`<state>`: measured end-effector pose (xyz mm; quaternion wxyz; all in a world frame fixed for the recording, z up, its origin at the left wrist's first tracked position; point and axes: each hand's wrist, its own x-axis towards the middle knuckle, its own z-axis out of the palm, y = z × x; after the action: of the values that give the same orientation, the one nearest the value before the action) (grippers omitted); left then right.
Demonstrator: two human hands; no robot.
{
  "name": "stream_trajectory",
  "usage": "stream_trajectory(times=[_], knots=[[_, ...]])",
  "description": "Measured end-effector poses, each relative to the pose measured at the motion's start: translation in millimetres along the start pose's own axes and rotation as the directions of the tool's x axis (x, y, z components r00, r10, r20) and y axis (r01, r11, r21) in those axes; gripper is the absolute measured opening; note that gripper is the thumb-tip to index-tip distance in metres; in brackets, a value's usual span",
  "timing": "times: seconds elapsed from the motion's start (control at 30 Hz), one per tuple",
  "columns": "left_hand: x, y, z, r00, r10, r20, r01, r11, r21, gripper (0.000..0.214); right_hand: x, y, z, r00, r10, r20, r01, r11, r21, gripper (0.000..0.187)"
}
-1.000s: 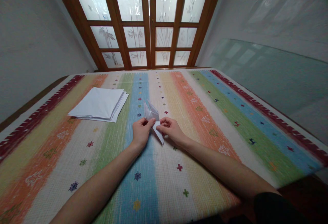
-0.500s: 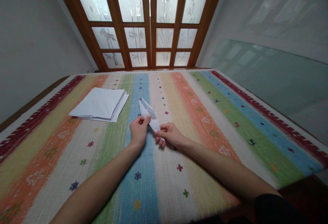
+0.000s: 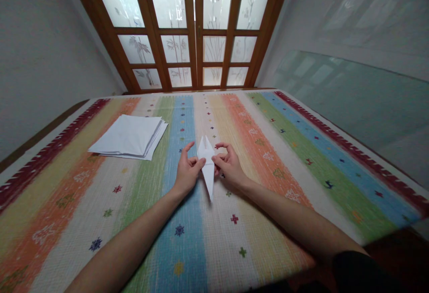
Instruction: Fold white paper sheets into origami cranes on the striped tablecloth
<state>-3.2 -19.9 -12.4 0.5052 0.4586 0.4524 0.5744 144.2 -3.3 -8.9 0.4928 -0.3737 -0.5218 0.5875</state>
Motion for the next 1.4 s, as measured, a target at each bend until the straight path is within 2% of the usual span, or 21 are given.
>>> stream_trajectory(times=[0.07, 0.13, 0.17, 0.23, 0.4, 0.7, 0.93, 1.2, 1.4], knots=[[-1, 1, -0.9, 0.998, 0.054, 0.009, -0.055, 0.998, 0.037, 0.058, 1, 1, -2, 0.999, -0.015, 0.042, 0.016, 1.000, -0.022, 0.036], [-1, 1, -3.1, 0.994, 0.106, 0.037, -0.109, 0.988, 0.111, 0.033, 2, 3, -5, 0.997, -0.041, 0.068, 0.044, 0.998, -0.054, 0.026], [0, 1, -4.4, 0.991, 0.126, 0.054, -0.132, 0.980, 0.146, 0.023, 2, 4, -7, 0.996, -0.064, 0.063, 0.068, 0.995, -0.072, 0.022], [1, 0, -6.8, 0.987, 0.138, 0.082, -0.150, 0.975, 0.166, 0.017, 4, 7, -10, 0.992, -0.123, 0.032, 0.126, 0.986, -0.107, 0.016], [0, -3, -9.3, 0.988, 0.060, 0.146, -0.067, 0.997, 0.046, 0.027, 6, 14, -15, 0.983, -0.182, 0.024, 0.183, 0.975, -0.130, 0.014], [-1, -3, -10.8, 0.977, 0.050, 0.207, -0.041, 0.998, -0.049, 0.028, 3, 14, -16, 0.981, -0.192, 0.014, 0.192, 0.974, -0.118, 0.012], [-1, -2, -8.5, 0.983, 0.017, 0.182, -0.016, 1.000, -0.005, 0.025, 1, 16, -16, 0.987, -0.159, 0.036, 0.162, 0.981, -0.108, 0.017], [2, -11, -9.8, 0.984, 0.087, 0.157, -0.101, 0.991, 0.085, 0.021, 0, 16, -14, 0.989, -0.144, 0.045, 0.145, 0.989, -0.031, 0.018], [3, -14, -9.1, 0.989, 0.088, 0.116, -0.101, 0.988, 0.115, 0.016, 0, 20, -13, 0.987, -0.151, 0.054, 0.152, 0.988, -0.025, 0.016]])
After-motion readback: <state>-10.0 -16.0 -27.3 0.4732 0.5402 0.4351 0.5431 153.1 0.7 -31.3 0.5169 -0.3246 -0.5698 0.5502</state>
